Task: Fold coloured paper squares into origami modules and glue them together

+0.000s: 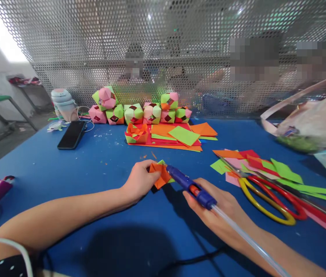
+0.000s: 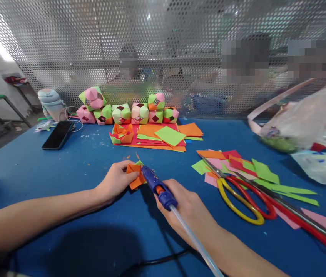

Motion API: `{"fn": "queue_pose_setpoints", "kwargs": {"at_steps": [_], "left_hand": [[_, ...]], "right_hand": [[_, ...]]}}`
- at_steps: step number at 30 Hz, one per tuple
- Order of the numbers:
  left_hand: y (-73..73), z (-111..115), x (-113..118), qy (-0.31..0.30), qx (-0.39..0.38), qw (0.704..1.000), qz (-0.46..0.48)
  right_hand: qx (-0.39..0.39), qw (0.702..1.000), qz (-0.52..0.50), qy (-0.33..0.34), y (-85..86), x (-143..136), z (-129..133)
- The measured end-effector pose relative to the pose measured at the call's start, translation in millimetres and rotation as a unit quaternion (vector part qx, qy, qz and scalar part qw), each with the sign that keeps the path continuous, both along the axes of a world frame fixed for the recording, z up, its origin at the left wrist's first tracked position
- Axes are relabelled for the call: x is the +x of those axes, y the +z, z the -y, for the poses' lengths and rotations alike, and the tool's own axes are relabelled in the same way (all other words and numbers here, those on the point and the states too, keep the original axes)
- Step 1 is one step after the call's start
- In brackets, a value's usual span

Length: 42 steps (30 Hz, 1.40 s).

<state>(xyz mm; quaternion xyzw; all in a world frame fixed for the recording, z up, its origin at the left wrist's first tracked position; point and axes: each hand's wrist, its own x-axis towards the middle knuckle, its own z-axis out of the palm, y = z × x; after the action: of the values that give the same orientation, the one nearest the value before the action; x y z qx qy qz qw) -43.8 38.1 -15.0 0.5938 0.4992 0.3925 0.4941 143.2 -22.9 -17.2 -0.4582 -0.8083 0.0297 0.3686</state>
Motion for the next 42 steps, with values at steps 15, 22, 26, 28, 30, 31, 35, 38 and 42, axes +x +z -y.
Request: {"fn": "queue_pose_setpoints", "kwargs": {"at_steps": [15, 22, 26, 28, 30, 31, 35, 38, 42], "left_hand": [[-3.1, 0.9, 0.0, -0.02, 0.017, 1.0, 0.003], [-4.7, 1.1, 0.3, -0.024, 0.022, 0.999, -0.006], [-3.8, 1.8, 0.4, -0.02, 0.027, 0.999, -0.012], [-3.3, 2.2, 0.3, -0.017, 0.022, 1.0, -0.006], [-3.0, 2.6, 0.3, -0.017, 0.018, 1.0, -0.002], [-2.9, 2.7, 0.3, -0.018, 0.018, 1.0, -0.001], [-3.6, 2.4, -0.1, -0.016, 0.024, 1.0, -0.001], [-4.6, 1.8, -0.5, -0.008, 0.028, 1.0, -0.004], [-4.2, 1.6, -0.3, -0.013, 0.021, 1.0, 0.0]], "right_hand": [[-0.001, 1.0, 0.003, -0.003, 2.7, -0.3, 0.7], [-0.019, 1.0, 0.0, -0.01, 6.1, -1.2, 2.5], [-0.049, 0.999, 0.003, -0.01, 5.6, -0.6, 3.4], [-0.064, 0.998, -0.008, -0.028, 5.8, 0.3, 4.0], [-0.071, 0.997, -0.019, -0.039, 7.3, 0.9, 4.8], [-0.071, 0.996, -0.022, -0.04, 8.4, 0.8, 5.2], [-0.087, 0.996, -0.004, -0.027, 11.2, -0.1, 5.8], [-0.101, 0.994, -0.003, -0.039, 9.7, 0.5, 5.7], [-0.096, 0.994, -0.014, -0.044, 7.9, 1.8, 5.7]]}}
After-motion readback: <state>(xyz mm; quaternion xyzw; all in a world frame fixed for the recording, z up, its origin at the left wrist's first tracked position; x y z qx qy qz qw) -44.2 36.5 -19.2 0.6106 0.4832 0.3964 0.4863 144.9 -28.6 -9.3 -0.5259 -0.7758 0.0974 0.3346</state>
